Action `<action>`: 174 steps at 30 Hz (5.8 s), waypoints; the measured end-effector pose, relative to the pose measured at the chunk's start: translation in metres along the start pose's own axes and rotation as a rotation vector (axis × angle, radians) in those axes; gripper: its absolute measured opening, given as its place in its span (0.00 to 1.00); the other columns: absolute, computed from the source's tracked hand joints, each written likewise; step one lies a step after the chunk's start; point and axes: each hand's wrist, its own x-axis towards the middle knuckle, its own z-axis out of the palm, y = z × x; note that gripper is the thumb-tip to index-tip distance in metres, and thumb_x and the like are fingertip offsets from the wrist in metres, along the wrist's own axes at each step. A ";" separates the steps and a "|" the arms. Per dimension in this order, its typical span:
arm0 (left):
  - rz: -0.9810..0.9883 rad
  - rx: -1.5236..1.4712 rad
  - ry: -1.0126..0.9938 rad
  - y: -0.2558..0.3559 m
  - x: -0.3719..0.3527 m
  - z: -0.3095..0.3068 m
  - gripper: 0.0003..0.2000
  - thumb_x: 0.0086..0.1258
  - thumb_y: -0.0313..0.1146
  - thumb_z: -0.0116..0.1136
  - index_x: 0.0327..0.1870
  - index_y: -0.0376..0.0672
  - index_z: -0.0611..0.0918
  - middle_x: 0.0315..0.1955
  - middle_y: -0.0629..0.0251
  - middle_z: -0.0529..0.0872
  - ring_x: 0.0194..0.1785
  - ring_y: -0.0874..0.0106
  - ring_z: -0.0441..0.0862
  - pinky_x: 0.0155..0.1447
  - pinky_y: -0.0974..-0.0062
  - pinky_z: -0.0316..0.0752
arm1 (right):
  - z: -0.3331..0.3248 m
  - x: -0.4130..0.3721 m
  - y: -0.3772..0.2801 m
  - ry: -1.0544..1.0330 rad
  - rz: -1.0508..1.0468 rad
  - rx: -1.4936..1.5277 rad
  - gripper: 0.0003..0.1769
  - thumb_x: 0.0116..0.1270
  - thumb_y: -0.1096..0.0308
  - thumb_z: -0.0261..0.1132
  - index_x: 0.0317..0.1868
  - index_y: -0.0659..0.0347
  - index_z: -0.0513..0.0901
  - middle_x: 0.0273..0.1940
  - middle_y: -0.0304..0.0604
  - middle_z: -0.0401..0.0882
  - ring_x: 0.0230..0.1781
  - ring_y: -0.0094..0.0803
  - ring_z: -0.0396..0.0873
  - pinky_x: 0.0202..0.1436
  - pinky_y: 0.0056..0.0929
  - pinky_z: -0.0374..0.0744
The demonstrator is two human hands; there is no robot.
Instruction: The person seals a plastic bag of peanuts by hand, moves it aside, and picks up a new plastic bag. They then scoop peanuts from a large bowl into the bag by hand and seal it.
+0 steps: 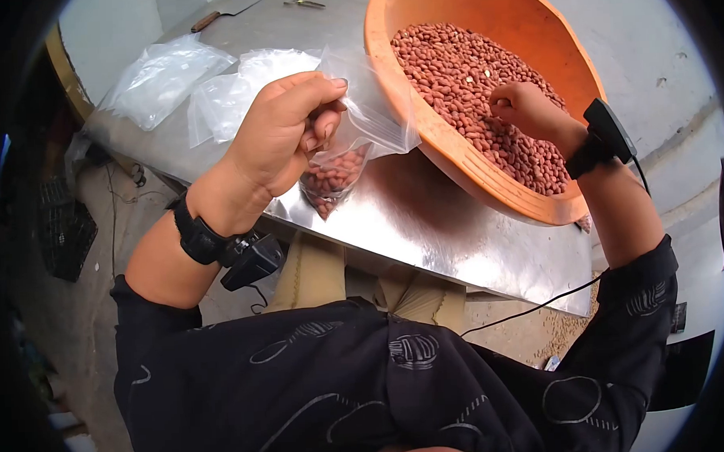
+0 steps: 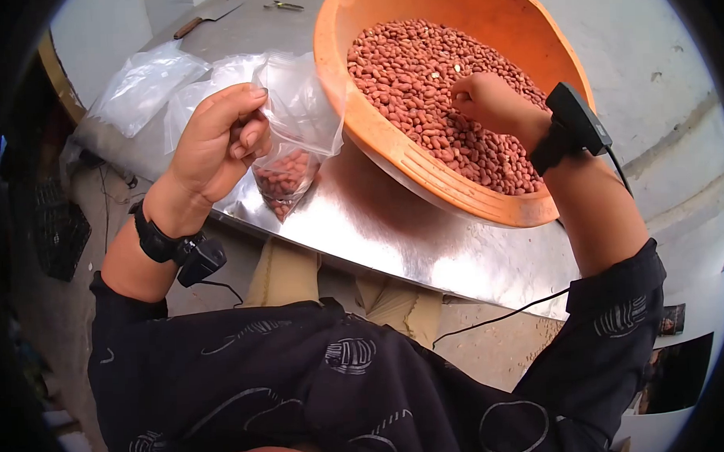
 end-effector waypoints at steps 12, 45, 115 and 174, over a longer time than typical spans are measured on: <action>-0.013 -0.115 -0.026 -0.001 0.006 0.003 0.09 0.66 0.33 0.55 0.27 0.38 0.76 0.15 0.72 0.73 0.16 0.82 0.63 0.24 0.83 0.60 | -0.033 0.066 -0.164 -0.187 -0.018 0.950 0.12 0.69 0.63 0.61 0.39 0.65 0.79 0.24 0.31 0.70 0.18 0.14 0.64 0.19 0.13 0.62; -0.035 -0.141 -0.008 -0.003 0.002 -0.009 0.08 0.68 0.32 0.51 0.28 0.40 0.76 0.13 0.70 0.72 0.14 0.84 0.58 0.25 0.85 0.58 | 0.040 0.093 -0.017 0.192 -0.560 -0.253 0.13 0.59 0.69 0.61 0.45 0.63 0.77 0.47 0.47 0.73 0.50 0.46 0.72 0.55 0.39 0.72; 0.004 -0.085 0.008 -0.005 0.006 -0.006 0.10 0.69 0.33 0.49 0.26 0.43 0.72 0.12 0.73 0.69 0.14 0.84 0.58 0.27 0.84 0.58 | 0.021 -0.003 0.034 0.092 -0.454 -0.312 0.16 0.59 0.70 0.60 0.49 0.60 0.75 0.56 0.49 0.70 0.57 0.48 0.69 0.58 0.40 0.72; 0.026 -0.159 0.009 -0.007 -0.006 -0.009 0.10 0.70 0.31 0.49 0.26 0.41 0.73 0.13 0.72 0.71 0.15 0.84 0.59 0.27 0.83 0.59 | 0.025 0.038 -0.050 0.083 -0.609 -0.062 0.22 0.61 0.62 0.60 0.54 0.63 0.74 0.54 0.52 0.72 0.54 0.49 0.72 0.58 0.40 0.72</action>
